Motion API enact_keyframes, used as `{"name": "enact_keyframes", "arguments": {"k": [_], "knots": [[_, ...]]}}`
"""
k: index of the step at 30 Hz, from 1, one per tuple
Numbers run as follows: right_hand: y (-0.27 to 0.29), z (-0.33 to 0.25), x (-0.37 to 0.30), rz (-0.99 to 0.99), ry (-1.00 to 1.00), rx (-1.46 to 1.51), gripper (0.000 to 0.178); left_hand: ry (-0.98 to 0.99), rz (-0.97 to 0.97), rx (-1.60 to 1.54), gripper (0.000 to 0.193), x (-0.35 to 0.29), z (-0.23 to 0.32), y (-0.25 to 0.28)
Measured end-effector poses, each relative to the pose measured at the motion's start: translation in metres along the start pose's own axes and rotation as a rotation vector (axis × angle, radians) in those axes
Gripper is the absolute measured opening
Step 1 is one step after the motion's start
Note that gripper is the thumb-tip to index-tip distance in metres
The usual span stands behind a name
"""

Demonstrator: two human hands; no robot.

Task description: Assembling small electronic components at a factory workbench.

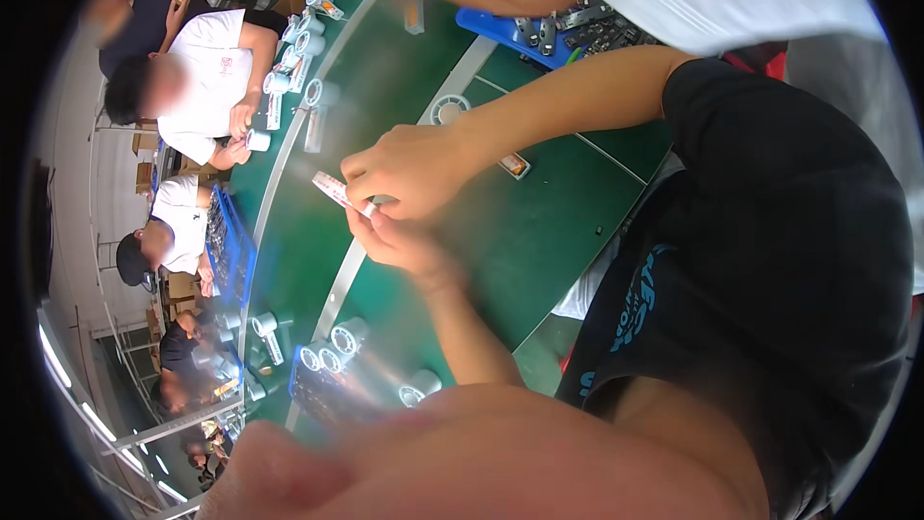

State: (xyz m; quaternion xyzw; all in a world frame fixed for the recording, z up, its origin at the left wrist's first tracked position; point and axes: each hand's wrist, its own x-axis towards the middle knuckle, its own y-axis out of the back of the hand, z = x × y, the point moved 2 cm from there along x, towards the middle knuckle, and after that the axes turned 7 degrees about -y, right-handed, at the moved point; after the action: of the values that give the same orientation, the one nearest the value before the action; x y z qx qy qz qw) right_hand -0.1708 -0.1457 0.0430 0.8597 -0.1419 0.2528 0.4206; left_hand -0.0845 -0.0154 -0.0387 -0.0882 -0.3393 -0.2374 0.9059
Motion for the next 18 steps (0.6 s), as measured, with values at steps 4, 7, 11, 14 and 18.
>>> {"name": "enact_keyframes", "arguments": {"k": [4, 7, 11, 14, 18], "knots": [[0.005, -0.004, -0.002, -0.038, -0.035, -0.048, 0.018, -0.017, 0.026, -0.011, 0.056, -0.003, -0.006, 0.001], [0.007, -0.007, -0.002, -0.045, -0.063, -0.088, 0.016, -0.021, 0.04, -0.045, 0.056, -0.004, -0.003, -0.004], [0.009, -0.01, -0.005, 0.085, -0.022, -0.103, 0.014, -0.004, 0.029, -0.101, 0.057, -0.003, 0.0, -0.008], [0.004, -0.009, -0.011, 0.109, 0.015, -0.123, 0.01, 0.018, 0.001, -0.112, 0.058, -0.003, -0.001, -0.009], [0.005, -0.008, -0.012, 0.102, 0.031, -0.125, 0.007, 0.003, -0.042, 0.029, 0.059, -0.004, 0.002, -0.008]]}}
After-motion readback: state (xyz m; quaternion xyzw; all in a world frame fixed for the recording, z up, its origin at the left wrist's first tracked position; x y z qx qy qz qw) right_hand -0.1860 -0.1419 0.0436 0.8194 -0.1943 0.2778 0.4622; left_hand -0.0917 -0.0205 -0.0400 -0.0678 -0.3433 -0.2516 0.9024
